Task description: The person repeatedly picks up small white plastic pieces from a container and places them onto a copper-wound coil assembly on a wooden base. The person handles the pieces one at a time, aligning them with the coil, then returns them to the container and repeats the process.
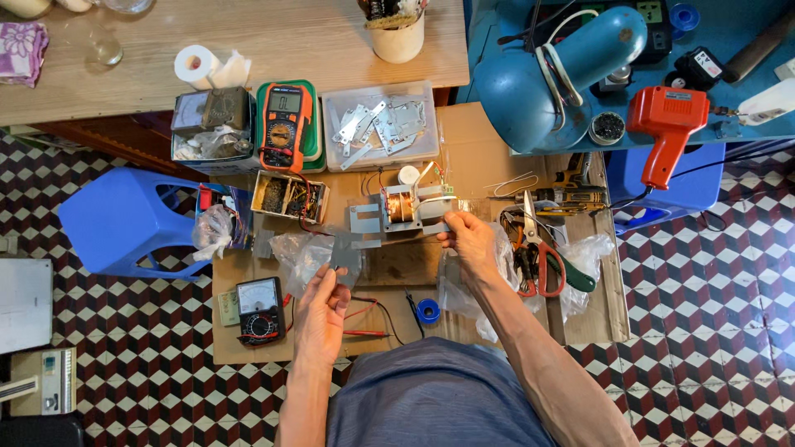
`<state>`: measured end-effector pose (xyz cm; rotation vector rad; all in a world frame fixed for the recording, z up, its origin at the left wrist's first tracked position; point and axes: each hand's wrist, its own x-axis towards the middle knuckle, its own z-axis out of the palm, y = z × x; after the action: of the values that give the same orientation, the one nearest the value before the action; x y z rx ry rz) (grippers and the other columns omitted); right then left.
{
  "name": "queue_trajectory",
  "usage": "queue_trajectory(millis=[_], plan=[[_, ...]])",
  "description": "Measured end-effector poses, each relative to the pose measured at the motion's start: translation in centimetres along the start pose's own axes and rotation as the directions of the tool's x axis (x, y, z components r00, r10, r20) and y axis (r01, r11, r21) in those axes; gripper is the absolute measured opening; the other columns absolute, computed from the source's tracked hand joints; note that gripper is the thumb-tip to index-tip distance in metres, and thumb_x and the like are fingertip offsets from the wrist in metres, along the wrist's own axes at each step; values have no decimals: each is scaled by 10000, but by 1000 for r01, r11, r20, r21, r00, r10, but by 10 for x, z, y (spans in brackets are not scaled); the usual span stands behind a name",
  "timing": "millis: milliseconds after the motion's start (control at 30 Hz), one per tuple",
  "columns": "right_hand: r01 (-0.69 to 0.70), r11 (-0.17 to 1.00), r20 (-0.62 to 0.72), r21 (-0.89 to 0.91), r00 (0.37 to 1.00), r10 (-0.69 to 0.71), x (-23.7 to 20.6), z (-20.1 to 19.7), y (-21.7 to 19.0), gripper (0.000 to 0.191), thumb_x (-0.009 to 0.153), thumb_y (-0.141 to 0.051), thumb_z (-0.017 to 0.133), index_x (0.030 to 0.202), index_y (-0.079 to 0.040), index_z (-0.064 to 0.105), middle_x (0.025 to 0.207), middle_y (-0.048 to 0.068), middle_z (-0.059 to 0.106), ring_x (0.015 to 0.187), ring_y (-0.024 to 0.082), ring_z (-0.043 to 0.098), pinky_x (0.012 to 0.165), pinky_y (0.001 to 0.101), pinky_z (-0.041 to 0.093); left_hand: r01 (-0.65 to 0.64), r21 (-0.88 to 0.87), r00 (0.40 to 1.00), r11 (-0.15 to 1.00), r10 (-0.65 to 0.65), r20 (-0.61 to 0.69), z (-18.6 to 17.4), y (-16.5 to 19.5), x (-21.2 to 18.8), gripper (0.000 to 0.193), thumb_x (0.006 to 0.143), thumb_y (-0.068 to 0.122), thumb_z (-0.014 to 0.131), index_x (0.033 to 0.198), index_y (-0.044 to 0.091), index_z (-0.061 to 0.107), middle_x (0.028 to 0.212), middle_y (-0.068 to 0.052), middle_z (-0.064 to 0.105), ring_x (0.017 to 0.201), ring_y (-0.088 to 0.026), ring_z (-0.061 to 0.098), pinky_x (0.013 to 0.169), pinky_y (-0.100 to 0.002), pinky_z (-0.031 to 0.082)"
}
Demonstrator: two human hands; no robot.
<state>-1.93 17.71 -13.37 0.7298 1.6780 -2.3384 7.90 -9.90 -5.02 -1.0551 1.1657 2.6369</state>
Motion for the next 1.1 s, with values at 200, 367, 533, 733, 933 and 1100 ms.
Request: queue_trajectory(millis=[200,367,533,733,933,1100], plan=[[-45,997,66,63,997,41,4,10,-6,256,961,-145,647,1130,40,697,970,71,724,759,149,714,668,257,579,35,-7,999,999,-36,-19,4,4,2,224,954,120,667,1165,49,641,1099,-99,742,918,-160,707,831,-273,579],[-80,996,58,40,995,77,5,13,-13,263,969,-141,668,1125,69,692,948,105,714,763,167,724,657,265,584,59,-10,997,998,-60,-45,5,7,5,230,963,162,669,1161,46,660,1075,-84,735,914,-168,700,820,-291,582],[-77,997,6,11,997,77,8,17,-17,209,944,-144,699,1053,34,685,897,96,703,728,170,714,632,268,574,44,20,996,999,-43,-75,4,7,11,225,947,173,690,1132,45,681,1049,-66,729,923,-160,692,816,-288,577],[-37,999,48,18,998,36,10,18,-10,154,937,-140,716,1001,-5,678,872,61,693,717,156,703,623,258,558,7,98,997,995,1,-77,2,4,28,253,933,171,736,1140,31,697,986,-14,690,870,-122,644,785,-267,555],[-77,997,51,-7,996,78,12,22,-10,139,934,-140,723,988,-19,683,868,51,694,715,141,696,622,247,538,-81,345,994,935,101,-41,14,-6,52,329,921,204,737,1201,37,689,923,-11,667,798,-99,627,716,-236,530],[58,938,28,-341,998,-51,-1,35,-21,258,946,-192,689,1082,18,751,852,83,736,705,162,678,644,278,527,-48,387,998,921,56,-11,26,-8,81,400,922,230,735,1253,12,684,909,-45,695,761,-110,654,710,-241,555]])
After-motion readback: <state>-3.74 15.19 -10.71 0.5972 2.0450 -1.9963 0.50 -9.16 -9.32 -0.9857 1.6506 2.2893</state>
